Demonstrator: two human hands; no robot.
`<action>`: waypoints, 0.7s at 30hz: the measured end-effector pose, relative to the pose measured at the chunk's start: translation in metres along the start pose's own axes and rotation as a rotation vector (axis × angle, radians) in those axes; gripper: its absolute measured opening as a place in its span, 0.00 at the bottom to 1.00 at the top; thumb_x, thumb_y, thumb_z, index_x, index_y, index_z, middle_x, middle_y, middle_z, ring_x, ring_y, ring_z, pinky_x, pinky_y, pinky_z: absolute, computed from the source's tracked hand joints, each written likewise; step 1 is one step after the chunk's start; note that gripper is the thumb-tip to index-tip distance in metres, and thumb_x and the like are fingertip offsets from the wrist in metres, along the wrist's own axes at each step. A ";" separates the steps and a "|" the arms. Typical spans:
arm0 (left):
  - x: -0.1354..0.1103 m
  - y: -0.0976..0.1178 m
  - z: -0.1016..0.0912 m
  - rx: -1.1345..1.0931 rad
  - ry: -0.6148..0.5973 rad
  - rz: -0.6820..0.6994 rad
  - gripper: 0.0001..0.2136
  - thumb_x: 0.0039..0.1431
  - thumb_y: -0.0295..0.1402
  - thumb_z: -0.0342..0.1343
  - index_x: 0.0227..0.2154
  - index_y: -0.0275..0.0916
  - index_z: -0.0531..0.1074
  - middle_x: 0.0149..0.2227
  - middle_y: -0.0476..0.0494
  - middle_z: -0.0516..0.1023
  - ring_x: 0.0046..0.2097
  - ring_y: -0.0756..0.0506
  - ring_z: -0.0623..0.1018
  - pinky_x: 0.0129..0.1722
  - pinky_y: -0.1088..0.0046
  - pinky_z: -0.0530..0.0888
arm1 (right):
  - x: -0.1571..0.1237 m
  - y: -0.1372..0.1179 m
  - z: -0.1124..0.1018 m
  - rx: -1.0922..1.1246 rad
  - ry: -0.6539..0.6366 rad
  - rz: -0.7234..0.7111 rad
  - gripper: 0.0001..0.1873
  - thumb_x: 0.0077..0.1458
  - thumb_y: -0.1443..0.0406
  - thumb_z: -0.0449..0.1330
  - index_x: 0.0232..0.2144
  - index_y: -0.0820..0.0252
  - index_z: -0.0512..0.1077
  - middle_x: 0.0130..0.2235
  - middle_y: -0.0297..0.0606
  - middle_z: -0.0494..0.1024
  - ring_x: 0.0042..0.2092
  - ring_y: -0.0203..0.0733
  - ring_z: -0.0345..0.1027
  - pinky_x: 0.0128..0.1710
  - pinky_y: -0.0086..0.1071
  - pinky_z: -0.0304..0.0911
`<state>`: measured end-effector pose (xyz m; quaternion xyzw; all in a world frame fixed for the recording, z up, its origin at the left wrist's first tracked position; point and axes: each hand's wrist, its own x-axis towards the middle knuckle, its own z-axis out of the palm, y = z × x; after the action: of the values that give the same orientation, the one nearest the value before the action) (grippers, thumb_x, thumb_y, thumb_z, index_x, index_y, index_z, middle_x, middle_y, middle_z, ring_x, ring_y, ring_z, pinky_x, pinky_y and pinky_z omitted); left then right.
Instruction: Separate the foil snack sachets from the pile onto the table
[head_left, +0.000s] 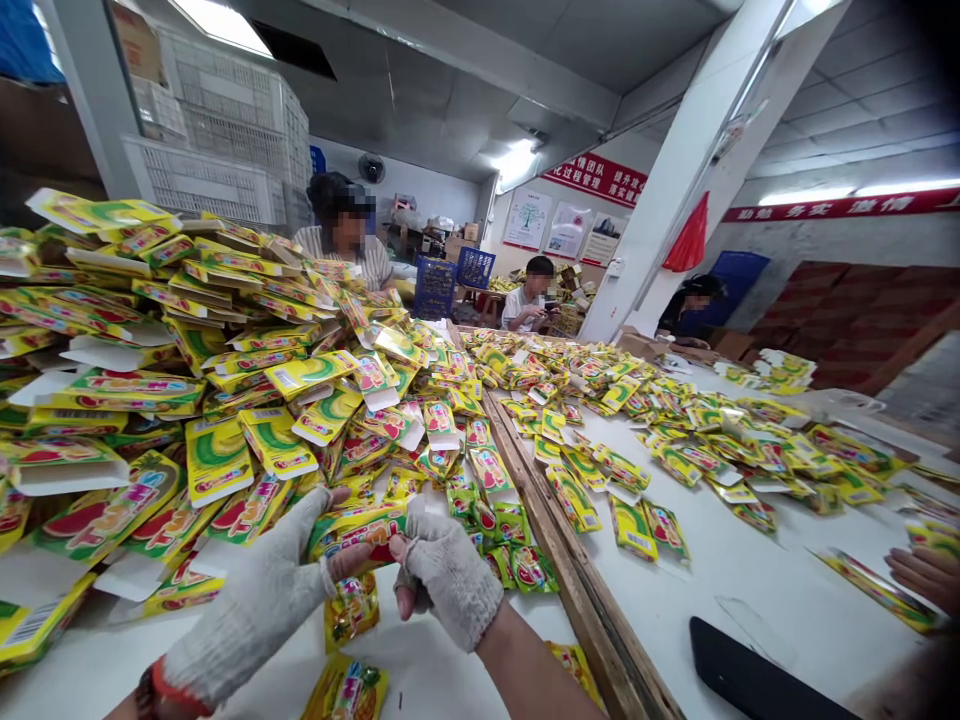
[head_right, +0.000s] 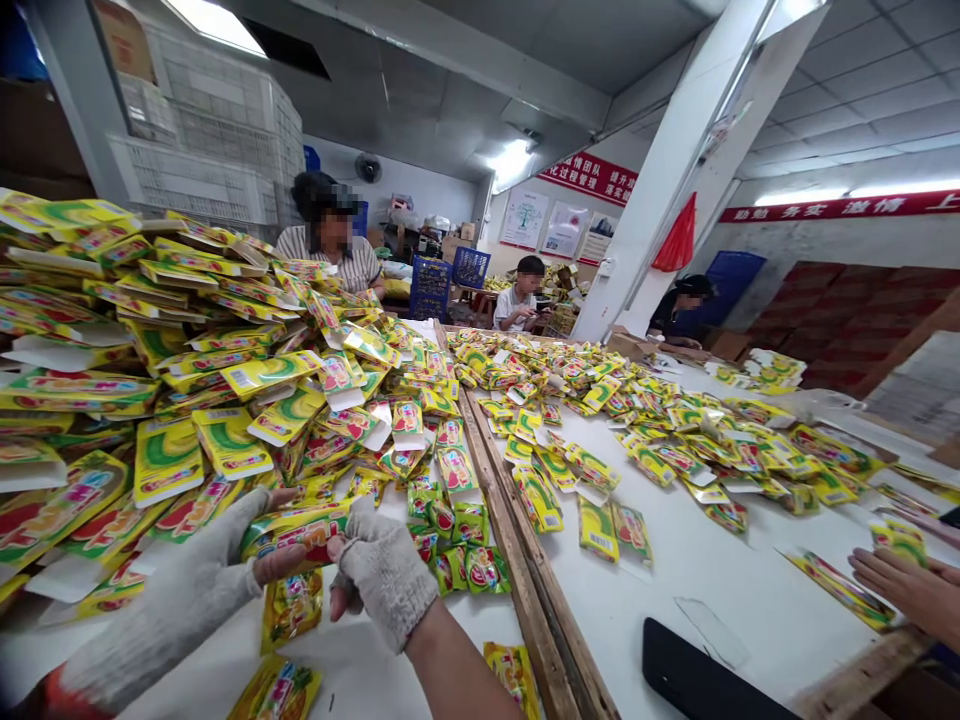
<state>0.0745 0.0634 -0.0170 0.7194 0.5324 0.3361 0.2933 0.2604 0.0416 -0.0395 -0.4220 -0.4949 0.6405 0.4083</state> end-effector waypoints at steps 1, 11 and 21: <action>0.000 0.004 -0.001 -0.165 -0.077 -0.111 0.27 0.48 0.49 0.61 0.48 0.40 0.65 0.47 0.39 0.76 0.48 0.36 0.76 0.44 0.61 0.76 | 0.000 0.000 -0.001 -0.007 -0.015 -0.005 0.16 0.51 0.51 0.57 0.30 0.57 0.61 0.11 0.23 0.64 0.12 0.29 0.54 0.13 0.21 0.47; -0.006 0.004 0.007 -0.335 -0.135 -0.126 0.19 0.47 0.43 0.63 0.38 0.38 0.67 0.37 0.44 0.78 0.37 0.44 0.77 0.34 0.70 0.74 | 0.010 0.010 -0.010 -0.463 0.180 -0.162 0.18 0.49 0.56 0.59 0.16 0.57 0.60 0.13 0.25 0.60 0.16 0.29 0.53 0.16 0.25 0.48; -0.005 0.003 -0.009 -0.131 -0.054 0.033 0.15 0.59 0.46 0.48 0.37 0.39 0.67 0.35 0.48 0.74 0.35 0.48 0.74 0.33 0.74 0.69 | -0.029 -0.010 -0.058 0.186 0.658 -0.428 0.11 0.46 0.55 0.58 0.30 0.54 0.68 0.27 0.31 0.71 0.22 0.32 0.59 0.20 0.27 0.56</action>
<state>0.0684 0.0584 -0.0097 0.7160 0.4895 0.3555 0.3484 0.3250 0.0331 -0.0346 -0.4532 -0.3543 0.4137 0.7056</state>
